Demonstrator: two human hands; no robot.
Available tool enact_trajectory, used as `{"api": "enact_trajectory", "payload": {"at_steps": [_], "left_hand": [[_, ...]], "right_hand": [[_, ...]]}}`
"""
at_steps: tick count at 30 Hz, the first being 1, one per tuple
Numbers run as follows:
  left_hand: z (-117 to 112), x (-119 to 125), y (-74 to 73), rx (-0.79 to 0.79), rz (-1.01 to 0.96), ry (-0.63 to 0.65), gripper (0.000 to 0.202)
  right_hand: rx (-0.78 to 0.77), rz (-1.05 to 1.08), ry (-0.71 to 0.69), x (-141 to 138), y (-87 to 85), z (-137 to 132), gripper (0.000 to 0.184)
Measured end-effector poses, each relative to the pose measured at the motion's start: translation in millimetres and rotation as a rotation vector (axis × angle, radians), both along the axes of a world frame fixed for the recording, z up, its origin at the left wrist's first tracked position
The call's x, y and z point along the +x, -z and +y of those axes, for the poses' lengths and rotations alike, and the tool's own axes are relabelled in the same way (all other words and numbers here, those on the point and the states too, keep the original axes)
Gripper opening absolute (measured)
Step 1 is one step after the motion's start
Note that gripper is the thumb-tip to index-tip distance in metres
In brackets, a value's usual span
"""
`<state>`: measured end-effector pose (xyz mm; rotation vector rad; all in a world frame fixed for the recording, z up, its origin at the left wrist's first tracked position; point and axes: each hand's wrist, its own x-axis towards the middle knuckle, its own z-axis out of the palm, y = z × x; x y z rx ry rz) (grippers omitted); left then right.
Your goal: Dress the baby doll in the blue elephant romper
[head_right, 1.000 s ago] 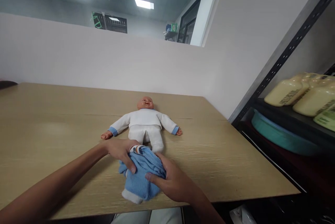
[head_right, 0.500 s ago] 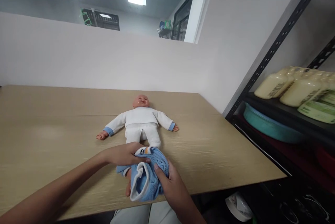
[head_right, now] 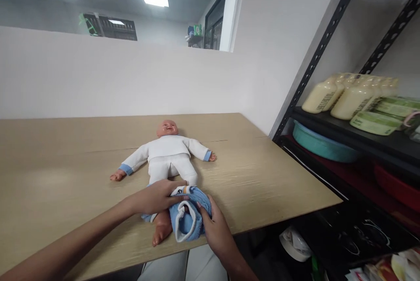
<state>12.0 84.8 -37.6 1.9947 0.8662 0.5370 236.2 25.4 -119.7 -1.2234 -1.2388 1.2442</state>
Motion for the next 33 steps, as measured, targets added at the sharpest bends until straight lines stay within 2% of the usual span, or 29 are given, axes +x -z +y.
{"api": "enact_trajectory", "payload": {"at_steps": [2, 5, 10, 13, 15, 17, 19, 21, 23, 25, 30, 33], "left_hand": [[0, -2, -5.8, 0.023, 0.054, 0.035, 0.046], [0, -6, -11.0, 0.008, 0.013, 0.066, 0.046], [-4, -14, -11.5, -0.06, -0.058, -0.007, 0.05], [-5, -21, -11.3, -0.121, -0.134, 0.026, 0.053], [-2, -27, -10.6, -0.186, -0.197, 0.09, 0.064], [1, -34, -8.5, -0.242, -0.235, 0.146, 0.077], [5, -38, -5.3, -0.277, -0.241, 0.149, 0.077], [6, -40, -2.2, -0.304, -0.242, 0.129, 0.068], [5, -38, -0.5, -0.316, -0.239, 0.087, 0.061], [3, -34, -0.7, -0.286, -0.231, 0.022, 0.06], [-3, -24, -4.8, -0.172, -0.235, -0.146, 0.061], [-5, -20, -5.0, -0.125, -0.239, -0.227, 0.061]], "right_hand": [[0.038, 0.011, 0.005, -2, -2.6, 3, 0.055], [0.125, 0.0, -0.029, -7, -8.1, 8, 0.044], [0.243, 0.02, -0.09, -17, -18.4, 15, 0.035], [0.212, 0.061, -0.06, -21, -24.3, 19, 0.04], [0.148, 0.083, -0.046, -21, -29.3, 20, 0.043], [0.126, 0.08, -0.113, -19, -34.7, 19, 0.046], [0.155, 0.05, -0.225, -16, -38.6, 17, 0.046], [0.172, 0.031, -0.227, -16, -39.5, 16, 0.047], [0.178, 0.003, -0.121, -17, -37.8, 18, 0.048], [0.208, -0.045, -0.022, -20, -35.8, 24, 0.046], [0.359, -0.136, 0.109, -31, -40.8, 48, 0.037], [0.399, -0.068, 0.095, -35, -45.7, 59, 0.035]]}}
